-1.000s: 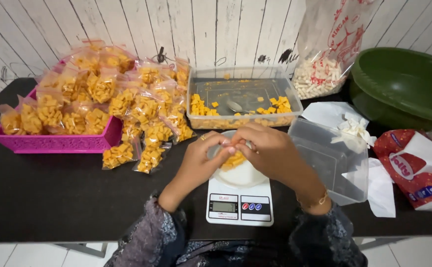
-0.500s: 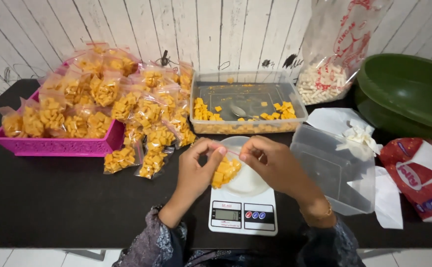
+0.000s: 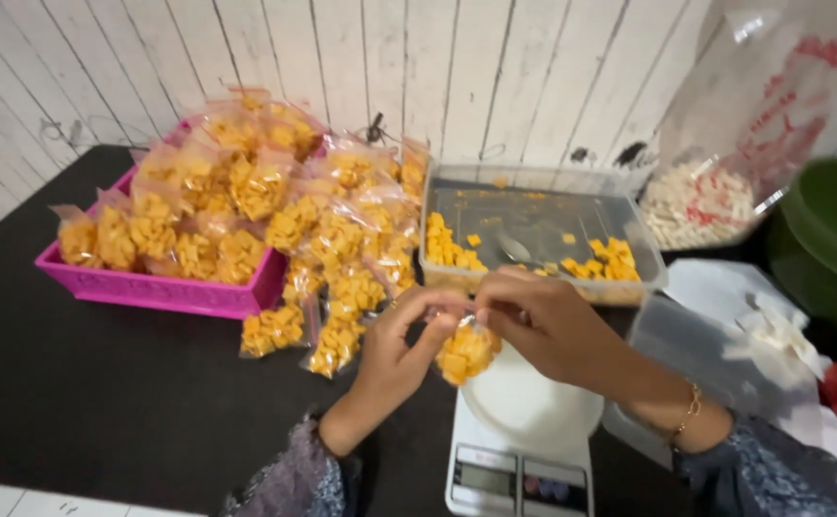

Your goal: Weighing small snacks on a digital scale, packing them into plastic zip-lock bags, and sealing them.

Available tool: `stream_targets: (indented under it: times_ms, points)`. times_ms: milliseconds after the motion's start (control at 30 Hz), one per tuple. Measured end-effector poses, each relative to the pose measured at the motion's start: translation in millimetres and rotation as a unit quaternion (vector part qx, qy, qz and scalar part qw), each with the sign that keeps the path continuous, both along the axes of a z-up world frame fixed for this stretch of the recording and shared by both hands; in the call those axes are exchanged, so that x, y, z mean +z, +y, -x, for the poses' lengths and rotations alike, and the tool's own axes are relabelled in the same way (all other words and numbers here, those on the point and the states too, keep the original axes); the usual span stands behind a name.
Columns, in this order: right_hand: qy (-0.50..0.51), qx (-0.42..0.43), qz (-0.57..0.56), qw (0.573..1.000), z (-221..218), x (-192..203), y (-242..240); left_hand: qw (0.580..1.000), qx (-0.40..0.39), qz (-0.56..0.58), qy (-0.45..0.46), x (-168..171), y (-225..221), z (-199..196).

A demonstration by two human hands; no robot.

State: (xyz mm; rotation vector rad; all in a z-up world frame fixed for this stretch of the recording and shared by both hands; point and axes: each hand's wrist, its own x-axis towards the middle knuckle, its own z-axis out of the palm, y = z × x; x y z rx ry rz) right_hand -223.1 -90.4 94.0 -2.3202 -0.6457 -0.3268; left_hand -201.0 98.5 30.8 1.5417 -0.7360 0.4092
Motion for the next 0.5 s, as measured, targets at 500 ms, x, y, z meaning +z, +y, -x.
stream_targets:
  times_ms: [500]
  points:
    - [0.083, -0.082, 0.105, 0.988, -225.6, -39.1, 107.6, 0.899, 0.321, -0.229, -0.191, -52.9, 99.5, -88.8]
